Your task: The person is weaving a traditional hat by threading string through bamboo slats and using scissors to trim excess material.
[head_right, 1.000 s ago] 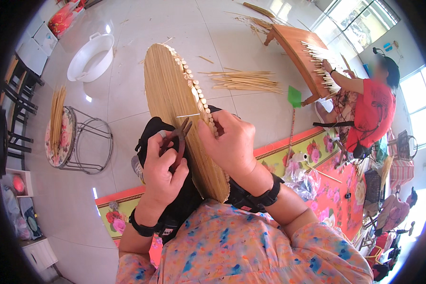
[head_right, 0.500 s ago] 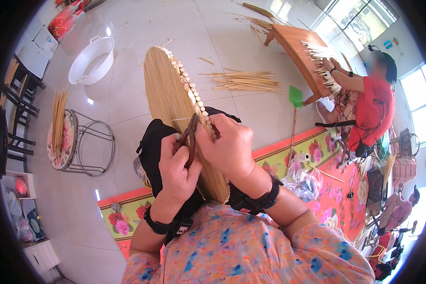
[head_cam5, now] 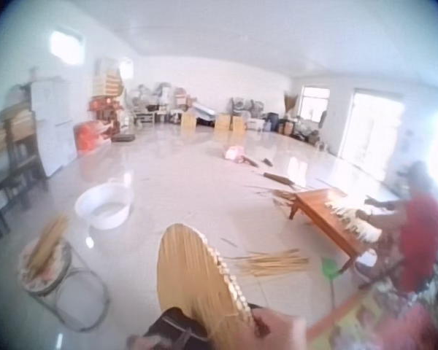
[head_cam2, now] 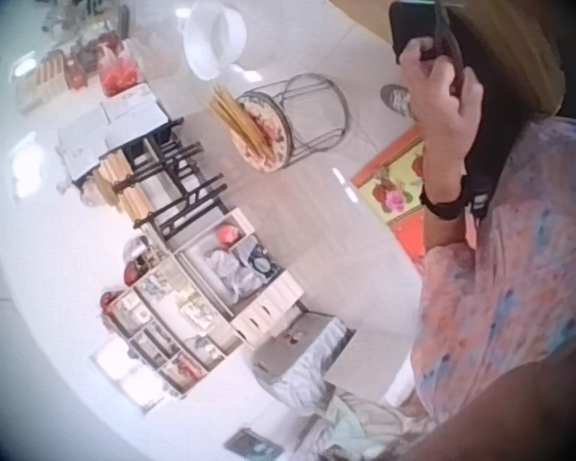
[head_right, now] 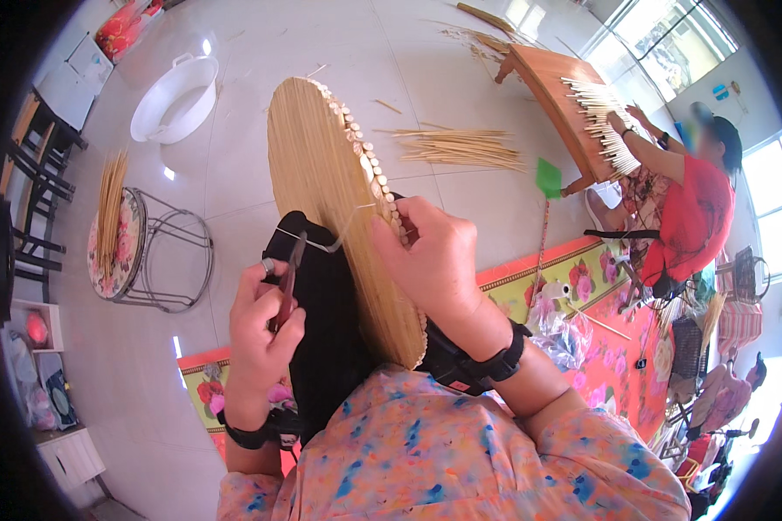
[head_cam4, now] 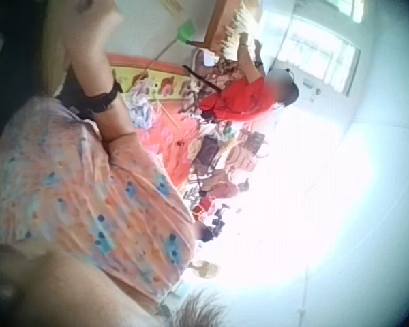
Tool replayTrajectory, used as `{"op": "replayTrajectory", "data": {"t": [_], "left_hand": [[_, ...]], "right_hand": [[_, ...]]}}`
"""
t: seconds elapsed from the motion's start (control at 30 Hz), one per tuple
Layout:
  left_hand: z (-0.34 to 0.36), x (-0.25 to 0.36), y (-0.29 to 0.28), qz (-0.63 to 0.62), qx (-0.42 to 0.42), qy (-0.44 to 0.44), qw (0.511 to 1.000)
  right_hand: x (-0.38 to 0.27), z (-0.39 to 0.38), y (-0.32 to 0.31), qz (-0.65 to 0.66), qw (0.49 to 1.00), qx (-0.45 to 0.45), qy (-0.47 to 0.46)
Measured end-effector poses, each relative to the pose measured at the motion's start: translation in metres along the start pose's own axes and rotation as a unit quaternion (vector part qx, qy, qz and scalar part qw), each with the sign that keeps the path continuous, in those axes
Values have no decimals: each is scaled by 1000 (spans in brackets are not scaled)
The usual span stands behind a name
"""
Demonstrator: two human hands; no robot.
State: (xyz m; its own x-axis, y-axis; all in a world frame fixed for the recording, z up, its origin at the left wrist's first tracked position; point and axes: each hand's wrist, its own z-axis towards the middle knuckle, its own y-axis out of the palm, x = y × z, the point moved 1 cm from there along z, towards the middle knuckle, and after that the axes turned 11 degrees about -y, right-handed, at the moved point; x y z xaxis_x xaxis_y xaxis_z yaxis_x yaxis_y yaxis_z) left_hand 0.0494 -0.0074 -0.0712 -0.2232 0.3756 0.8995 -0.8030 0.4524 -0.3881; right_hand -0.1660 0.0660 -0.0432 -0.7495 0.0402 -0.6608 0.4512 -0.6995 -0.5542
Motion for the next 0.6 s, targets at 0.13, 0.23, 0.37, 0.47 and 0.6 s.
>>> {"op": "replayTrajectory", "data": {"t": [0.13,0.23,0.37,0.47,0.6], "left_hand": [[-30,-46,-61,-91,-55,-93,990],[-38,-86,-78,-121,29,-292,948],[-114,-275,-80,237,-80,-429,868],[-201,-359,-36,326,-48,-363,871],[-274,-413,-14,382,-163,-359,836]], "right_hand": [[-4,-5,5,-23,999,-20,18],[15,-8,-2,-1,1000,8,20],[13,-8,-2,26,999,28,7],[11,-4,-3,-17,1000,10,21],[7,-3,1,-24,1000,8,16]]}}
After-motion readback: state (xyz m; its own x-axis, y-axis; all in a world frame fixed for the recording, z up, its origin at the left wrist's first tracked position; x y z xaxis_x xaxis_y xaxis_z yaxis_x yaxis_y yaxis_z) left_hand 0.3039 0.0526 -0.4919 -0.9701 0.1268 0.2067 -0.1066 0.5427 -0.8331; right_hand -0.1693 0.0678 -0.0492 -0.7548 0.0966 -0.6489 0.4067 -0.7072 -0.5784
